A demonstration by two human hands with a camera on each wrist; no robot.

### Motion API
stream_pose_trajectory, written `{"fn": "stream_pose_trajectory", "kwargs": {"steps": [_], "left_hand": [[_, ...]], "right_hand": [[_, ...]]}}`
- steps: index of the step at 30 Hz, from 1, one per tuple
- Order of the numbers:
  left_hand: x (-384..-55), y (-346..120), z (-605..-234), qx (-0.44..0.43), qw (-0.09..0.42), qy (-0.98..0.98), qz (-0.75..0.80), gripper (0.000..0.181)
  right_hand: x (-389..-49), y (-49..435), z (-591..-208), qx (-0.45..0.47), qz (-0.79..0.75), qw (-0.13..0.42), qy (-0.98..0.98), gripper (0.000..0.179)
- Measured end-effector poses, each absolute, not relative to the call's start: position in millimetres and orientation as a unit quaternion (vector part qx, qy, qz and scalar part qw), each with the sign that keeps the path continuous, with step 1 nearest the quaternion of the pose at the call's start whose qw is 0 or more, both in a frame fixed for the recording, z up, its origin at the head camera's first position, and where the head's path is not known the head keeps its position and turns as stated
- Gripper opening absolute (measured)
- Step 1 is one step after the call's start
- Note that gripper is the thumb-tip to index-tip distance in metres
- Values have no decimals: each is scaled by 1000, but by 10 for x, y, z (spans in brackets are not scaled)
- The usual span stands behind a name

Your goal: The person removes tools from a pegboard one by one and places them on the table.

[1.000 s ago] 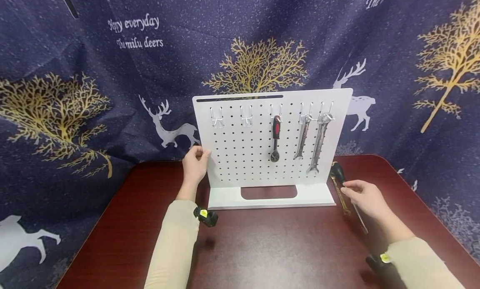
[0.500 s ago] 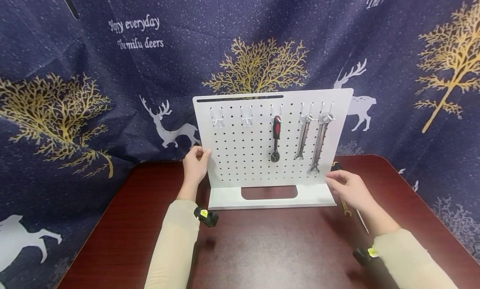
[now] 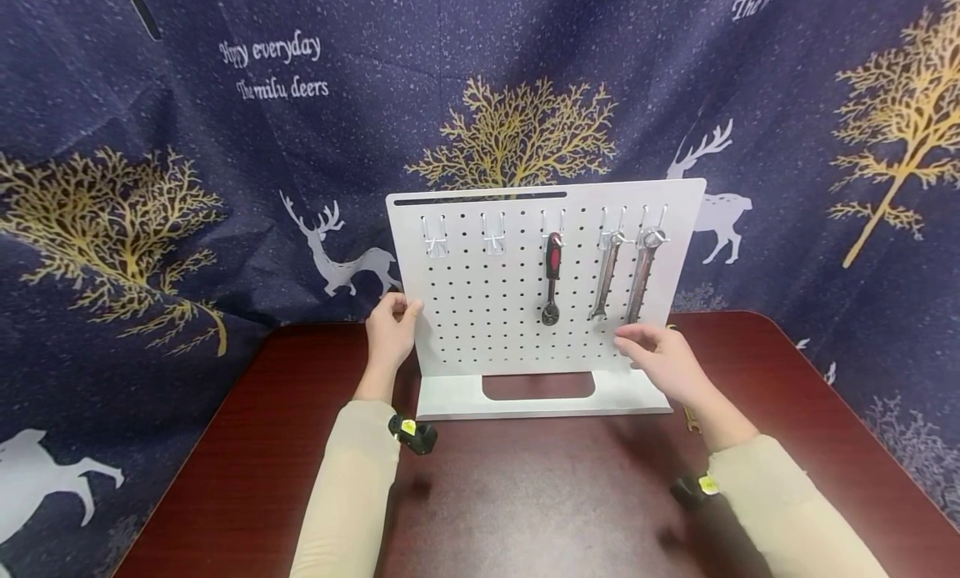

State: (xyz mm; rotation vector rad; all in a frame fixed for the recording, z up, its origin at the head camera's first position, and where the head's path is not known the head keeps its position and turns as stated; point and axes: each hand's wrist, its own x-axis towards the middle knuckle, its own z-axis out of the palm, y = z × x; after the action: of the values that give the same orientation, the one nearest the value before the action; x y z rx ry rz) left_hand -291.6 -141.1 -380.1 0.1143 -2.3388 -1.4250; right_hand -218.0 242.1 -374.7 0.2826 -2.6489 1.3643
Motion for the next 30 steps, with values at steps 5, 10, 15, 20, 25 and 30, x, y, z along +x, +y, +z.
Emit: {"fn": "stream_pose_trajectory", "kwargs": {"steps": [5, 10, 15, 20, 25, 30], "left_hand": [[-2924, -1412, -3811, 41, 203, -835, -510, 21], [-2935, -1417, -3823, 39, 207, -835, -509, 21], [-2936, -1406, -3825, 40, 206, -834, -511, 21], [-2924, -1393, -3809, 41, 203, -833, -513, 20], [-2909, -1394, -3799, 41, 206, -831, -516, 20], [-2906, -1400, -3797, 44, 203, -831, -516, 21]], "right_hand": [[-2243, 2306, -3712, 83, 473, 59, -875, 35], [-2305, 2187, -3683, 85, 480, 68, -871, 36], [-2356, 2061, -3646, 96, 490, 82, -862, 36], [-2417, 1942, -3629, 108, 517, 81, -845, 38], [-2482, 1820, -3607, 134, 561, 73, -814, 43], [-2535, 1708, -3580, 141, 578, 64, -802, 51]]}}
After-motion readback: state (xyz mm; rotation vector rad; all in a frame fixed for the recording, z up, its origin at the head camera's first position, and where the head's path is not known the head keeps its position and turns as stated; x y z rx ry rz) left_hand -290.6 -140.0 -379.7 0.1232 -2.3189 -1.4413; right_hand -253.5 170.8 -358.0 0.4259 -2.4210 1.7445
